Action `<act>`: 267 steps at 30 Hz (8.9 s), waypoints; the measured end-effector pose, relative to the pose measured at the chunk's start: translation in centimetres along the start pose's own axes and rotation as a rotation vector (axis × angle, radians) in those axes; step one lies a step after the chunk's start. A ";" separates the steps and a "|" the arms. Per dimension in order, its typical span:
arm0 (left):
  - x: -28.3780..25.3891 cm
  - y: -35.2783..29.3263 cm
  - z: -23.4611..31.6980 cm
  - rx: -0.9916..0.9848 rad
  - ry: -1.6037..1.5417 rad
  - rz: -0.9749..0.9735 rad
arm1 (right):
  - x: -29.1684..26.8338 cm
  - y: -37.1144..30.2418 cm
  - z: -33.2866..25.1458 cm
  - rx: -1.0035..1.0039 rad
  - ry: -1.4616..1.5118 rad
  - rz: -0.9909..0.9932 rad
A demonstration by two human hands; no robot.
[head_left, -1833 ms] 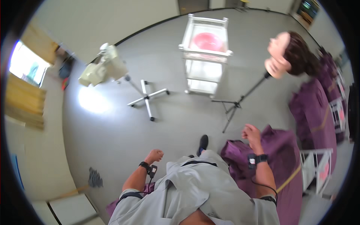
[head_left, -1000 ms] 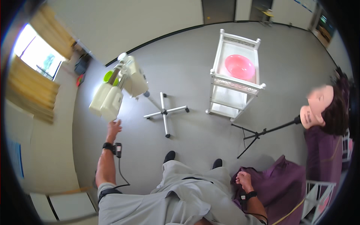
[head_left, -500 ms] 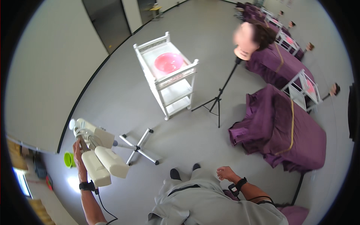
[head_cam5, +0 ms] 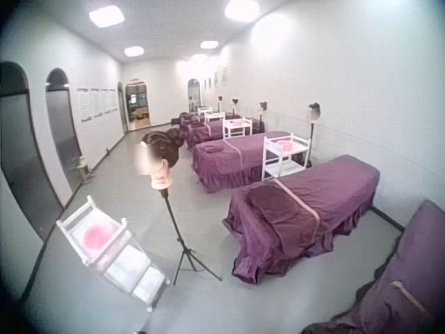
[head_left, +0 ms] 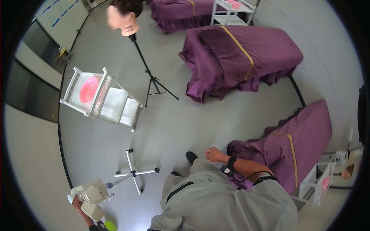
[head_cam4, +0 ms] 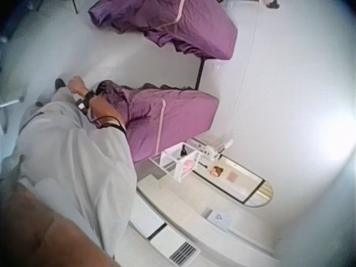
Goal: The recorder cleans and prepares a treatment room by moving a facial steamer, adjusting bed linens, and mopping the floor.
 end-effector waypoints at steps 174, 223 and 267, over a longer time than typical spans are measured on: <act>14.1 18.8 -20.1 1.480 -0.979 -0.855 | 76.7 -4.7 -33.4 0.056 1.222 1.146; 14.3 16.5 4.1 1.393 -1.071 -0.651 | 55.1 -5.2 -28.8 -0.490 1.705 1.322; 15.5 4.8 67.3 1.553 -1.270 -0.413 | 41.6 -16.7 -8.7 0.034 1.939 1.239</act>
Point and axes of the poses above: each hand's wrist, its own y-axis towards the middle knuckle, its own x-axis out of the palm, z = x × y, the point moved 4 cm from there along y, towards the middle knuckle, and after that the axes turned 9 degrees about x, right-handed, at the moved point
